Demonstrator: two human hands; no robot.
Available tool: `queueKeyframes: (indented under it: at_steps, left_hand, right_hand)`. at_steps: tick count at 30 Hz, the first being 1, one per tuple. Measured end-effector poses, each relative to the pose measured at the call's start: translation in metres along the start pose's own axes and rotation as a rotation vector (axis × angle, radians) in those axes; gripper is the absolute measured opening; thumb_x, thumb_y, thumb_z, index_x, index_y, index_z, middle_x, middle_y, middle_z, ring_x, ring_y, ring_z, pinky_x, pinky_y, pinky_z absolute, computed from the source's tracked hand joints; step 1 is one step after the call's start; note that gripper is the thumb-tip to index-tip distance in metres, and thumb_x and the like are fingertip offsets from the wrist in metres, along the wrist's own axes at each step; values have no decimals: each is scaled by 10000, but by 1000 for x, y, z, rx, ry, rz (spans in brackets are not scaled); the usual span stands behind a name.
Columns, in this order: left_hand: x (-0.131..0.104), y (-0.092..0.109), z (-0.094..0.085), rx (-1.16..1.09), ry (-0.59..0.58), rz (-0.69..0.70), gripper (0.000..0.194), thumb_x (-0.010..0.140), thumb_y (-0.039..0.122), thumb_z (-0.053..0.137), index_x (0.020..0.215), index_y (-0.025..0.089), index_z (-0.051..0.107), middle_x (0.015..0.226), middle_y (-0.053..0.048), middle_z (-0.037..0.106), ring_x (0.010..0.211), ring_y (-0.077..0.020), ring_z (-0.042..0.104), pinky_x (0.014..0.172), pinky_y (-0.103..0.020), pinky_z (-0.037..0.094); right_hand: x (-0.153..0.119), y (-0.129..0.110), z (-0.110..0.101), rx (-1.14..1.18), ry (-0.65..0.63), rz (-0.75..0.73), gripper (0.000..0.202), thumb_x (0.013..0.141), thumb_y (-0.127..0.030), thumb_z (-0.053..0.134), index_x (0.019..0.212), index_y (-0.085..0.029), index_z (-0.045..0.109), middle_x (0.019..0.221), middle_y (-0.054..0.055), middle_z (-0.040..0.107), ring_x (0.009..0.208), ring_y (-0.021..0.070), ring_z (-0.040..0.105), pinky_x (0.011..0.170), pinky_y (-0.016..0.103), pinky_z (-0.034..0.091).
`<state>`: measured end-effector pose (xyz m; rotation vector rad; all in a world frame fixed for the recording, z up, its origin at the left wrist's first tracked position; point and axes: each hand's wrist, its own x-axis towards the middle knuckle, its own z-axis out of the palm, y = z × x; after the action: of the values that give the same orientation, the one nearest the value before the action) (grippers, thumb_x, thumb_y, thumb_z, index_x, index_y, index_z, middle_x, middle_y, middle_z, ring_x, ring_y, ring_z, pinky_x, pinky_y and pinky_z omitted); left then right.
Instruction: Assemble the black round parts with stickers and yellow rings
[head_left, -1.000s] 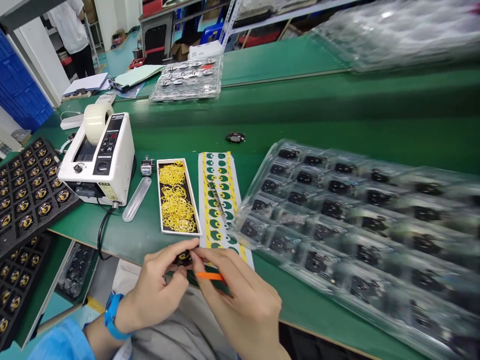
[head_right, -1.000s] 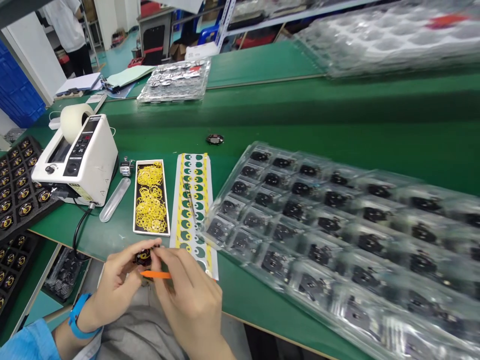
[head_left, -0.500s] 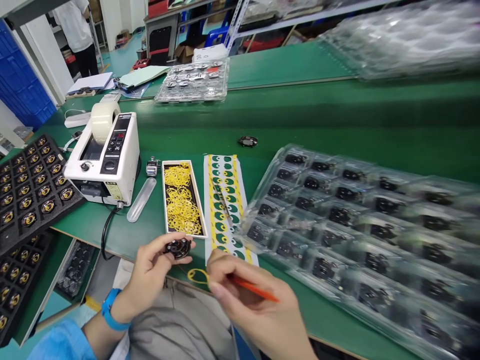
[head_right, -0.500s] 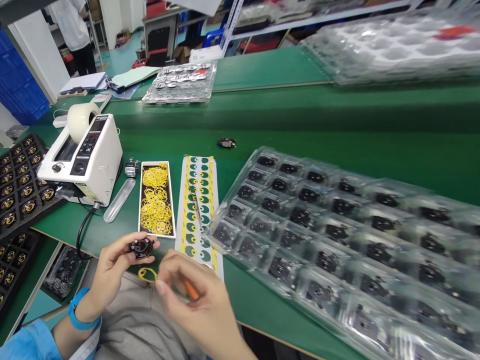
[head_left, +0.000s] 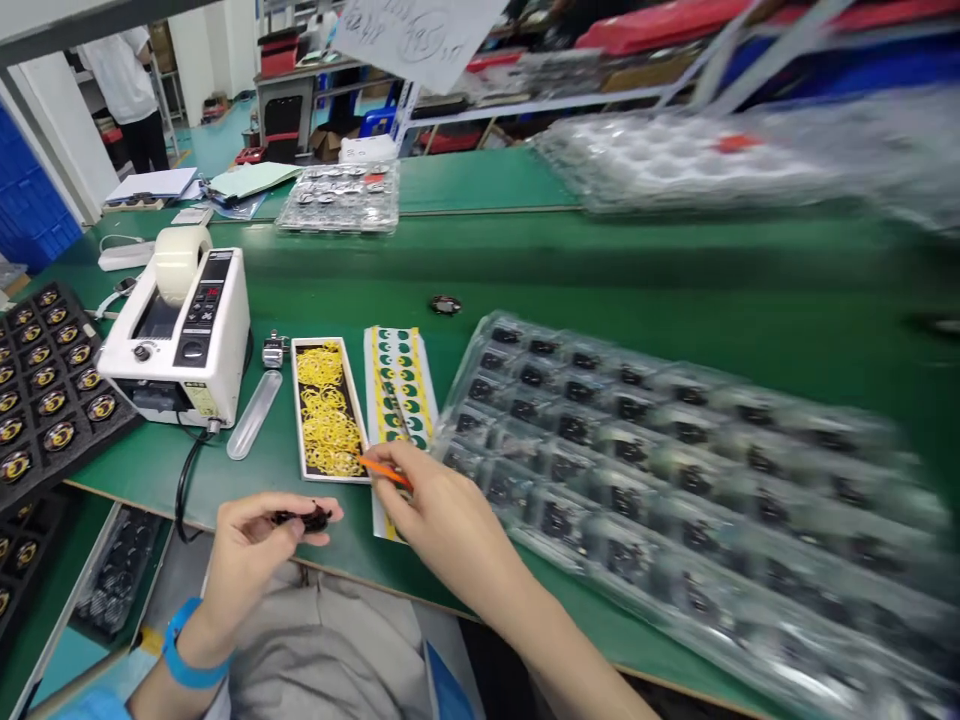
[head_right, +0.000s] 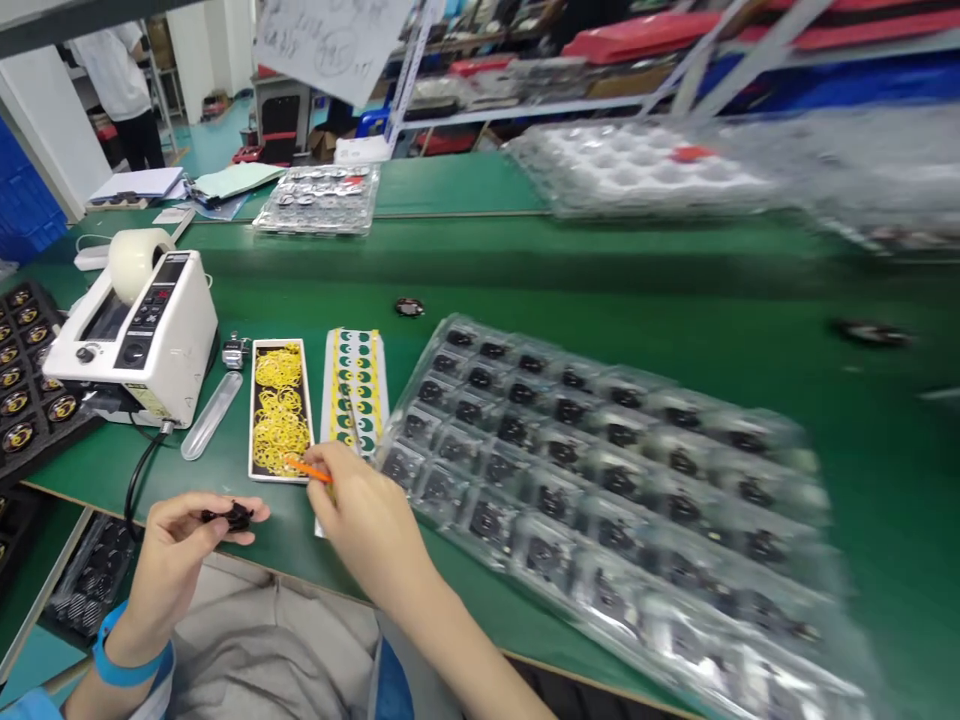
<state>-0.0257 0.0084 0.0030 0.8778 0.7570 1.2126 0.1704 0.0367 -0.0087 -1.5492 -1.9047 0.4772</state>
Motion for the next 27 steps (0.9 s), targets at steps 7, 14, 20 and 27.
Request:
queueKeyframes:
  at_steps: [7, 14, 20, 27]
  left_hand:
    - [-1, 2, -14, 15, -48, -80, 235, 865, 266, 776, 1097, 298, 791, 1081, -85, 796, 980, -256, 775, 766, -259, 654]
    - [-8, 3, -21, 133, 50, -130, 347, 863, 281, 775, 1207, 255, 742, 1189, -133, 762, 1084, -298, 740, 851, -339, 644]
    - [-7, -12, -19, 144, 38, -140, 391, 844, 319, 789, 1216, 214, 734, 1200, -165, 753, 1092, -321, 735, 868, -385, 640]
    - [0, -10, 2, 112, -74, -198, 396, 763, 355, 859, 1121, 206, 778, 1200, -146, 753, 1123, -290, 715, 922, -346, 599]
  right_hand:
    - [-13, 60, -70, -260, 187, 66, 246, 884, -257, 486, 928, -195, 720, 865, 73, 686, 702, 196, 658, 600, 274, 470]
    - [13, 142, -126, -437, 46, 194, 178, 878, -168, 637, 751, -156, 760, 830, 41, 656, 523, 85, 489, 487, 254, 276]
    - [21, 137, -120, -459, -17, 178, 152, 799, -143, 756, 661, -149, 694, 704, 25, 605, 491, 94, 479, 459, 248, 249]
    - [-7, 80, -88, -368, 62, -69, 98, 882, -156, 524, 802, -193, 568, 665, 42, 594, 508, 150, 544, 437, 251, 319]
